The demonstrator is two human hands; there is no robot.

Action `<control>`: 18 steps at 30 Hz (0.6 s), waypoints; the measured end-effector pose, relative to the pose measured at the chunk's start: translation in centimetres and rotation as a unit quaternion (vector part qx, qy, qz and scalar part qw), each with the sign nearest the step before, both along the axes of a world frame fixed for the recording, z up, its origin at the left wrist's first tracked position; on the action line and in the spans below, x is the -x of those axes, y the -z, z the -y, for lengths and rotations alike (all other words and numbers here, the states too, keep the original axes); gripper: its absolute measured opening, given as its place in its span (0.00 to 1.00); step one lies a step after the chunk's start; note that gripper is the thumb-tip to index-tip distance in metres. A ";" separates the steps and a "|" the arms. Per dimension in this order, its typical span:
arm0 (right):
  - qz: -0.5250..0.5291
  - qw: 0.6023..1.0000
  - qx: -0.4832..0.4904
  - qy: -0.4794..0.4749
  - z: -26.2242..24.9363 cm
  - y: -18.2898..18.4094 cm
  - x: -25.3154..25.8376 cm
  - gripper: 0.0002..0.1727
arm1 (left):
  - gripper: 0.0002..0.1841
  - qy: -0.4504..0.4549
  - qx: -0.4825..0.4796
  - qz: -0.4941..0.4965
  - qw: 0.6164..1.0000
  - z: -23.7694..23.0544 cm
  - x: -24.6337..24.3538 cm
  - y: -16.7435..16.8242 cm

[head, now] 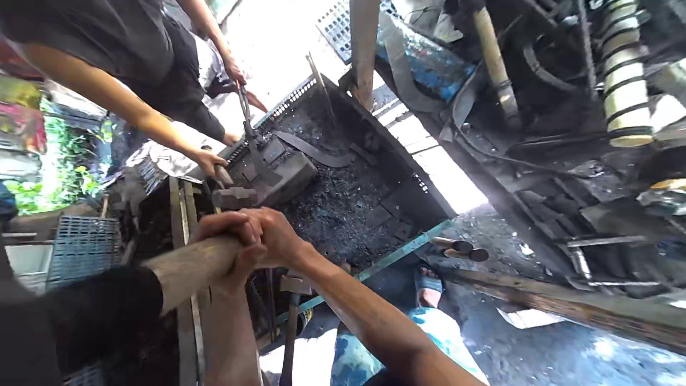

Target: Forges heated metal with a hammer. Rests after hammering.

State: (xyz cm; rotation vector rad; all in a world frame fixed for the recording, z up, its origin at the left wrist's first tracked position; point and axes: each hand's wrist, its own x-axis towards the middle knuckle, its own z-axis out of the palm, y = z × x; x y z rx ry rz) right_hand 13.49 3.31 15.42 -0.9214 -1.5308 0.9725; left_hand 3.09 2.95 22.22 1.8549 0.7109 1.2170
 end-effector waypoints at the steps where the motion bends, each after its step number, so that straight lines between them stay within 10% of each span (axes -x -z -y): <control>1: 0.026 0.999 0.025 0.006 -1.3 2.7 0.2 0.24 | 0.20 -0.014 0.020 0.012 1.000 -1.6 0.3 2.9; 5: 0.074 0.939 0.335 -0.023 1.0 21.6 2.8 0.21 | 0.15 -0.156 0.271 0.036 0.949 -2.8 2.5 25.1; 7: 0.076 0.885 0.456 -0.054 2.5 25.5 2.5 0.18 | 0.13 -0.183 0.382 0.034 0.905 -2.4 2.7 31.8; 14: 0.102 0.963 0.250 0.016 9.0 15.3 -3.0 0.28 | 0.34 -0.183 0.168 0.050 0.967 6.7 -3.3 17.2; 18: 0.189 0.935 0.302 -0.005 18.1 18.3 -8.8 0.34 | 0.29 -0.276 0.194 0.124 0.933 15.3 -10.4 16.7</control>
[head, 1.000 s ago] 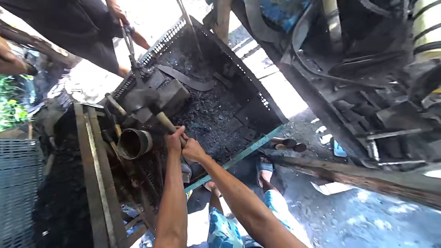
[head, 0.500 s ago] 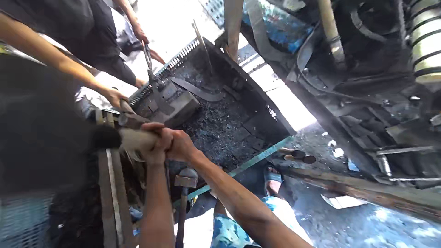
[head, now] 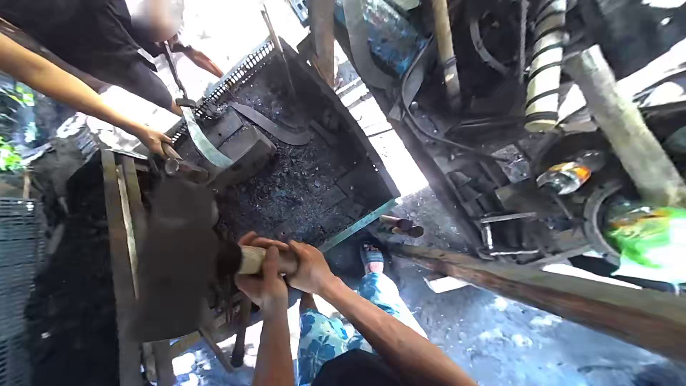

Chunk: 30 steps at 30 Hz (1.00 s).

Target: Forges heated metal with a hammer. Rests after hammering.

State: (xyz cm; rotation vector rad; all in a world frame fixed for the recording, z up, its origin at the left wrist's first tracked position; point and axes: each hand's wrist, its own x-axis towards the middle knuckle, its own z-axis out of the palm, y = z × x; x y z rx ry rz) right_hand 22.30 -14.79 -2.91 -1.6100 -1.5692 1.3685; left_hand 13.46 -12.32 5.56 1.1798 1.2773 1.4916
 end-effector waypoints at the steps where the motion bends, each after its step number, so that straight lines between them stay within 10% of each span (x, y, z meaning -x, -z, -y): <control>1: 0.038 0.998 0.038 -0.013 2.5 1.7 -1.9 0.36 | 0.25 -0.032 0.044 0.033 0.998 1.8 -1.9 0.8; 8: 0.037 0.957 0.267 -0.102 18.6 7.0 -13.9 0.41 | 0.12 -0.040 0.372 0.266 0.888 11.2 -8.0 14.2; 16: 0.092 0.904 0.413 -0.054 13.3 8.9 -14.3 0.45 | 0.09 -0.009 0.504 0.233 0.832 7.1 -10.2 24.5; 21: 0.187 0.911 0.367 0.003 8.0 13.3 -13.1 0.43 | 0.23 0.112 0.493 0.038 0.862 6.3 -8.4 25.6; 26: 0.185 0.922 0.337 0.052 8.1 16.7 -12.9 0.44 | 0.17 0.227 0.397 -0.081 0.886 12.1 -1.4 20.9; 30: 0.208 0.931 0.295 0.056 8.3 16.8 -11.8 0.43 | 0.17 0.202 0.434 -0.198 0.855 18.7 6.2 24.2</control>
